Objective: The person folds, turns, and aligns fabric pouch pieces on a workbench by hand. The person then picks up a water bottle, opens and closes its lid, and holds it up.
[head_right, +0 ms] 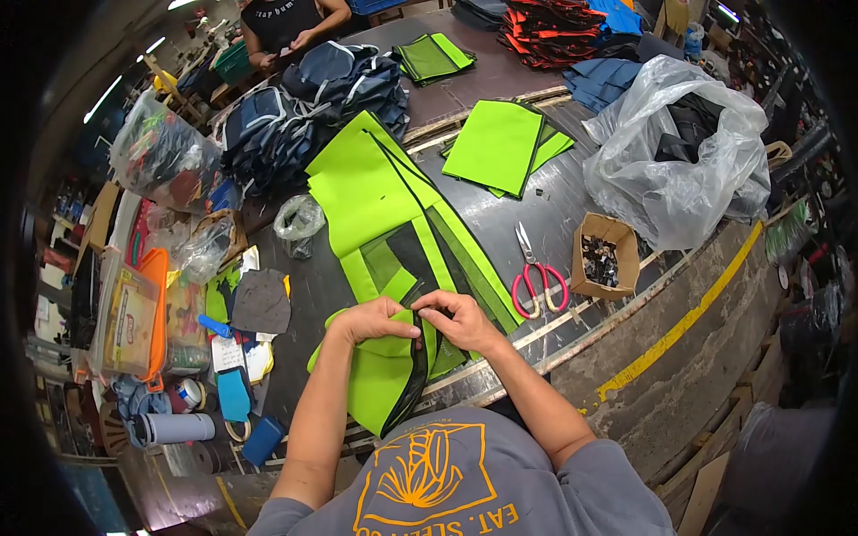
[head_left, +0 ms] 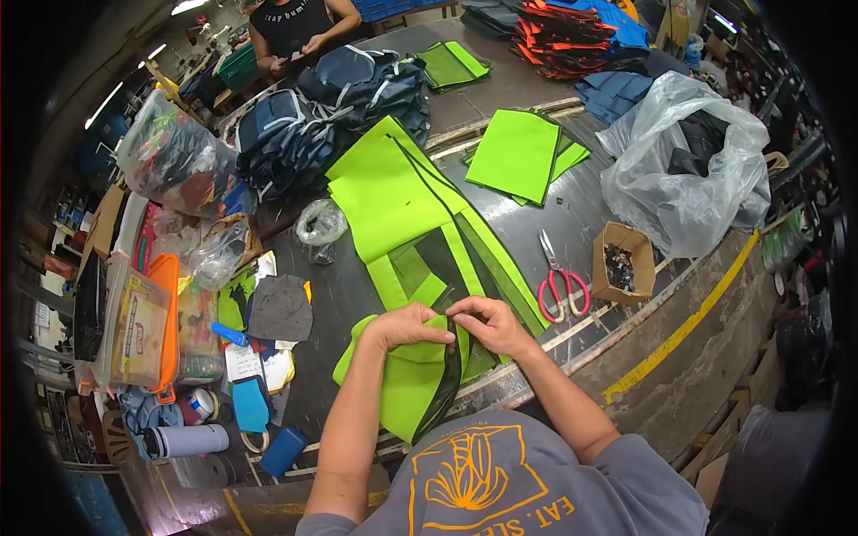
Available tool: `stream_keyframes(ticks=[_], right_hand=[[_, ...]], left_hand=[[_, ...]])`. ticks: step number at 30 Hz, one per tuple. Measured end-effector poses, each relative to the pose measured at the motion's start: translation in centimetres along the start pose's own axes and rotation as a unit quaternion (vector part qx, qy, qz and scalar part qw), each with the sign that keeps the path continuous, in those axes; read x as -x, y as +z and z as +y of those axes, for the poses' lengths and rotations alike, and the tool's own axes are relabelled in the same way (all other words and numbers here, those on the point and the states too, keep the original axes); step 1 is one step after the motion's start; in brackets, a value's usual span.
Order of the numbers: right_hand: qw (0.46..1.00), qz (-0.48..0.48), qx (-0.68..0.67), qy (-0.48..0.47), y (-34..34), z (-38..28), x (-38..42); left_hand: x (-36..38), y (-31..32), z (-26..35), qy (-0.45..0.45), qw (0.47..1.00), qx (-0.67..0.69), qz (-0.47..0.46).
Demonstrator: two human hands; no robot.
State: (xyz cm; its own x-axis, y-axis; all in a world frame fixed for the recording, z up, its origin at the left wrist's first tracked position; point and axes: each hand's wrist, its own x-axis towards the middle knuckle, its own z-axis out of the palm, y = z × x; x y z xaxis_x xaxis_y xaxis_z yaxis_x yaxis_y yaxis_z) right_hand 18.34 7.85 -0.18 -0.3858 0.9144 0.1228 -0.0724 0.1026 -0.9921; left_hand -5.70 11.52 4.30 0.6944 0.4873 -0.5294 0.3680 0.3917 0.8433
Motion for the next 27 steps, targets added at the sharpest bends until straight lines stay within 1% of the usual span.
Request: stream_keyframes(ticks=[1, 7, 10, 21, 22, 25, 27], right_hand=[[1.0, 0.004, -0.001, -0.012, 0.0, 0.0, 0.0], [1.0, 0.014, 0.003, -0.008, 0.2, -0.5, 0.0], [1.0, 0.02, 0.02, -0.01, 0.2, -0.9, 0.0], [1.0, -0.015, 0.01, 0.02, 0.1, -1.3, 0.0], [1.0, -0.015, 0.01, 0.02, 0.0, -1.4, 0.0], [0.997, -0.04, 0.07, 0.004, -0.3, -1.4, 0.2], [0.998, -0.027, 0.056, -0.003, -0.2, -1.2, 0.1]], left_hand=[[0.1, 0.1, 0.3, 0.0, 1.0, -0.004, 0.005], [0.0, 0.2, 0.1, -0.01, 0.998, -0.05, 0.042], [0.3, 0.5, 0.3, -0.01, 0.999, -0.011, 0.047], [0.2, 0.6, 0.0, -0.002, 0.998, -0.001, 0.059], [0.2, 0.6, 0.0, 0.0, 0.998, -0.002, 0.061], [0.1, 0.5, -0.4, 0.006, 0.998, 0.011, 0.059], [0.1, 0.4, -0.4, 0.01, 0.998, 0.016, 0.059]])
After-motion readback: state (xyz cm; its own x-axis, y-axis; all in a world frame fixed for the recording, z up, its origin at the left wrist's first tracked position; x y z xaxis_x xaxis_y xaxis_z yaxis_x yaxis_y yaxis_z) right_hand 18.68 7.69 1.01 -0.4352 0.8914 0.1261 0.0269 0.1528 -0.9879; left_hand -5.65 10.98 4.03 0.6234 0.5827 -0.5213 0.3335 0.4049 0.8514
